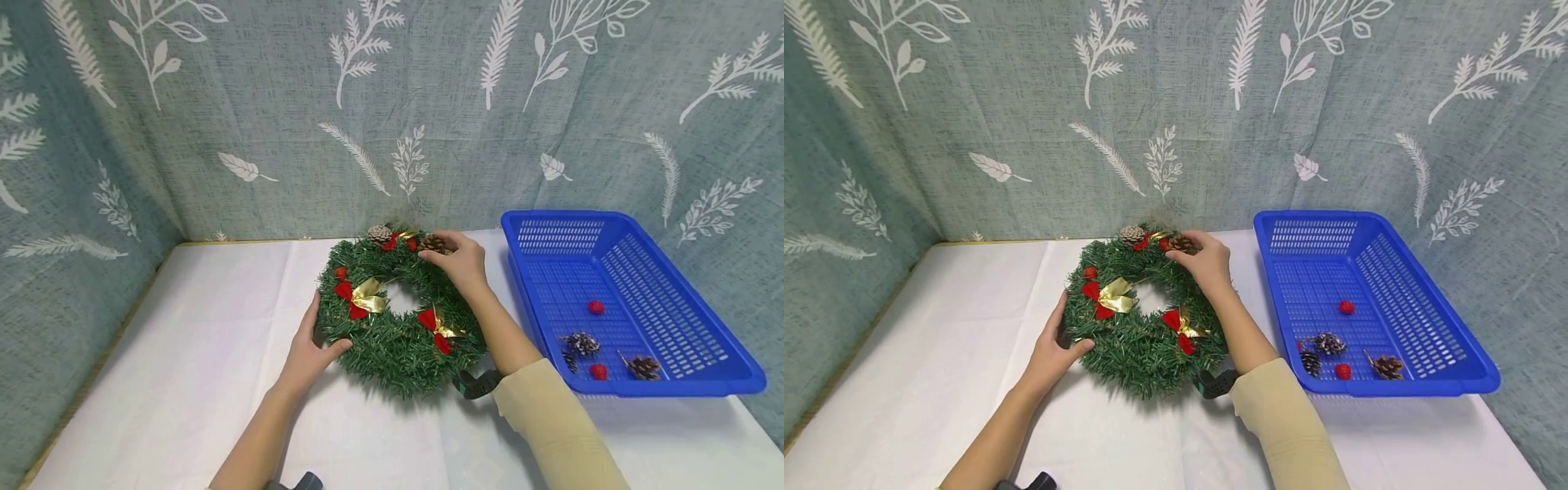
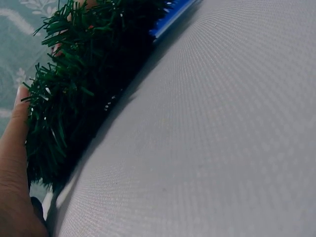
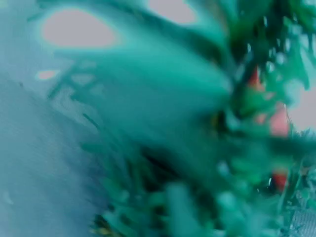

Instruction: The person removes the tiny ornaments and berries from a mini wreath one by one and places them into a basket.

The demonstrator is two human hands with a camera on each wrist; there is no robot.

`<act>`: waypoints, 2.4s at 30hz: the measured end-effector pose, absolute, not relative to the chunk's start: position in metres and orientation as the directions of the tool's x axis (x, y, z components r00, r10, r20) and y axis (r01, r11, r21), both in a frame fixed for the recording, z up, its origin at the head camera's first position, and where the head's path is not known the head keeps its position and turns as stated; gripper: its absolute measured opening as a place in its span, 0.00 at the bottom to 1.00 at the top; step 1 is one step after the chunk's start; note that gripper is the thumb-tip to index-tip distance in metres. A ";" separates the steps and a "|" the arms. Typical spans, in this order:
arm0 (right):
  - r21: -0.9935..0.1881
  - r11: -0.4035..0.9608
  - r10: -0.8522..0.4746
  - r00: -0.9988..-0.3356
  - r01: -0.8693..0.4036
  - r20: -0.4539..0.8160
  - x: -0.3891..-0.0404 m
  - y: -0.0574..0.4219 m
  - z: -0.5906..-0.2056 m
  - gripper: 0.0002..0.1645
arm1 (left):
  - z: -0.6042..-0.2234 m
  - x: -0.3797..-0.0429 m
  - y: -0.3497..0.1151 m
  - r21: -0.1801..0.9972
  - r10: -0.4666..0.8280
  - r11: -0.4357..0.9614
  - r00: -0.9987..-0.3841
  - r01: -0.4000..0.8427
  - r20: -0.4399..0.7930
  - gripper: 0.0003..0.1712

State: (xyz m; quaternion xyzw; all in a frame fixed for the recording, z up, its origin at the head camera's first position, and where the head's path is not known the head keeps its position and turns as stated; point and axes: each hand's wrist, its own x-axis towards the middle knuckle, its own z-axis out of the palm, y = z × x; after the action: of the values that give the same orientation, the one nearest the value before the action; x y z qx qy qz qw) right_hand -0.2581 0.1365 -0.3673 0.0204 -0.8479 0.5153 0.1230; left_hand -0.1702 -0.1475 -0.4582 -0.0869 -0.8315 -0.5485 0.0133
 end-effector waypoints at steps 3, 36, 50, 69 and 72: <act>-0.879 0.441 0.097 -0.963 -0.184 0.251 -0.250 0.136 -0.366 0.30 | -0.459 -0.170 -0.147 0.907 0.132 0.390 -0.984 0.162 0.119 0.62; -0.827 0.482 0.056 -0.932 -0.288 0.358 -0.189 0.149 -0.345 0.31 | -0.460 -0.171 -0.148 0.908 0.134 0.385 -0.984 0.165 0.122 0.61; -0.799 0.512 0.049 -0.919 -0.314 0.392 -0.154 0.164 -0.339 0.29 | -0.460 -0.171 -0.148 0.905 0.136 0.394 -0.984 0.162 0.117 0.61; -0.749 0.608 0.073 -0.921 -0.263 0.383 -0.113 0.210 -0.323 0.26 | -0.461 -0.172 -0.147 0.905 0.134 0.394 -0.984 0.162 0.118 0.61; -0.748 0.616 0.071 -0.927 -0.249 0.367 -0.109 0.221 -0.322 0.26 | -0.461 -0.172 -0.147 0.905 0.136 0.391 -0.983 0.167 0.122 0.61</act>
State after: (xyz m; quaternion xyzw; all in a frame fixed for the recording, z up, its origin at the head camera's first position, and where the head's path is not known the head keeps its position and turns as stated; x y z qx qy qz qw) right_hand -0.1088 0.2206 -0.3223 0.0504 -0.8798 0.4354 0.1838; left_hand -0.1717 -0.1474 -0.4609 -0.0908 -0.8338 -0.5443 0.0141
